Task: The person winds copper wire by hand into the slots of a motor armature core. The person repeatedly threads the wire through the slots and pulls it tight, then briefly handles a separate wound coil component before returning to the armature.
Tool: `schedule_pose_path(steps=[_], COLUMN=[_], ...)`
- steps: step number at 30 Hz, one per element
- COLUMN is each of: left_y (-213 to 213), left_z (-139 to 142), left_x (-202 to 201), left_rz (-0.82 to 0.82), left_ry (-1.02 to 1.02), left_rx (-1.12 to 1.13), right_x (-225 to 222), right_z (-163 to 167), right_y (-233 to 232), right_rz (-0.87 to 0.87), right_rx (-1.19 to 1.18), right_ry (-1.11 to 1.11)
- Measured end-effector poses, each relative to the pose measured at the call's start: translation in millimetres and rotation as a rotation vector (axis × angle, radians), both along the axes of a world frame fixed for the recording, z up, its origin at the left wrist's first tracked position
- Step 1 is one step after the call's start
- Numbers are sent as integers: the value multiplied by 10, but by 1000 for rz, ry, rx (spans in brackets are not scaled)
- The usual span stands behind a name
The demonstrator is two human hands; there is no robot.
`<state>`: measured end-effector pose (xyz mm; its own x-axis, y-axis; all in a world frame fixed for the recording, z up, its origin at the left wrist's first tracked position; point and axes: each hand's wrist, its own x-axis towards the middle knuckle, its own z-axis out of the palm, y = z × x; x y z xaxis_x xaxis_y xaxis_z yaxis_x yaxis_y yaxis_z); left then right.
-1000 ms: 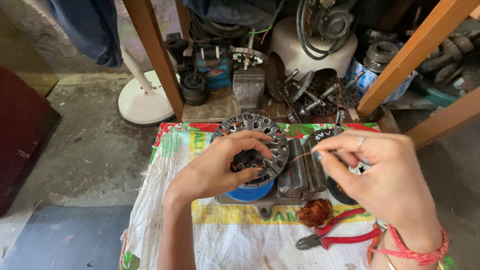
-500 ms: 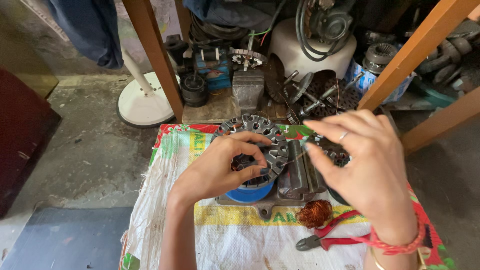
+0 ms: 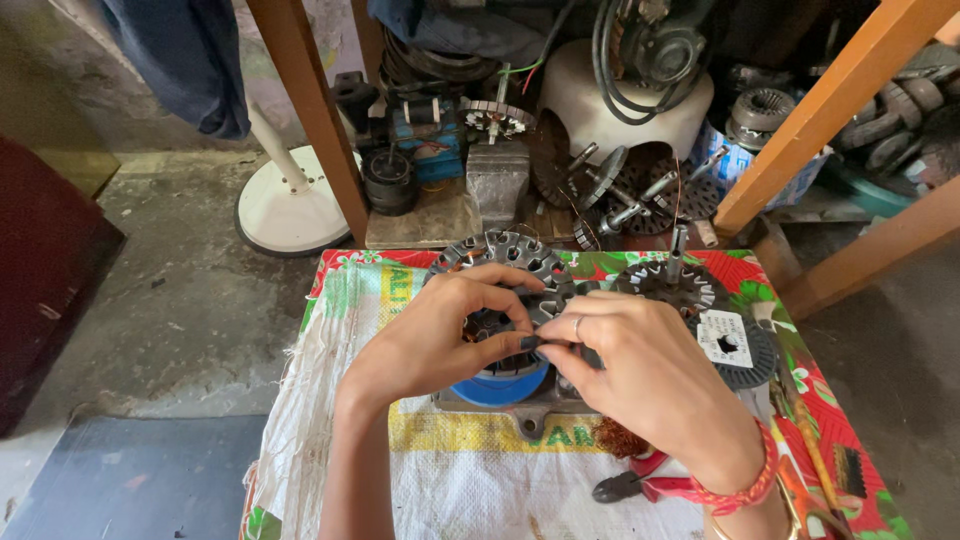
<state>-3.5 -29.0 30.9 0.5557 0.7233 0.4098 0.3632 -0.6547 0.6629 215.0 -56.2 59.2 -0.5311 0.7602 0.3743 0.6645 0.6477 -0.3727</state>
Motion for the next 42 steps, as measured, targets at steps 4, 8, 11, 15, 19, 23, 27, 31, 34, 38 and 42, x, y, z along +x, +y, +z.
schedule_pose_path(steps=[4,8,11,15,19,23,27,31,34,38,42], left_y=[1,-8,-12,-19,-22,-19,-21,-28,-42,-43,-42], left_z=[20,49,59,59,59,71,79,68,48,31,33], left_x=[-18,-57,-74,-71,-56,-50,-44,-27,-9,7,8], left_rz=[-17,-84,-117,-113,-102,-97,-100,-57,-40,-27,-24], left_ry=[-2,-16,0,20,15,13,20,58,55,51,47], left_rx=[-60,-93,-81,-145,-114,-147,-124,-137,-130,-116,-106], right_x=[-14,-23,-32,-35,-11,148,339,464,456,420,439], right_z=[15,68,104,104,41,3,56,193,240,209,170], right_y=[-3,3,18,17,58,115,154,118,89,81,103], right_rz=[-19,-42,73,122,161,99,118,-256,-205,-200,-101], right_rx=[-84,-246,-357,-503,-517,-440,-276,-450,-405,-504,-368], right_ry=[42,-16,0,-75,-224,-263,-141,-172,-41,-55,14])
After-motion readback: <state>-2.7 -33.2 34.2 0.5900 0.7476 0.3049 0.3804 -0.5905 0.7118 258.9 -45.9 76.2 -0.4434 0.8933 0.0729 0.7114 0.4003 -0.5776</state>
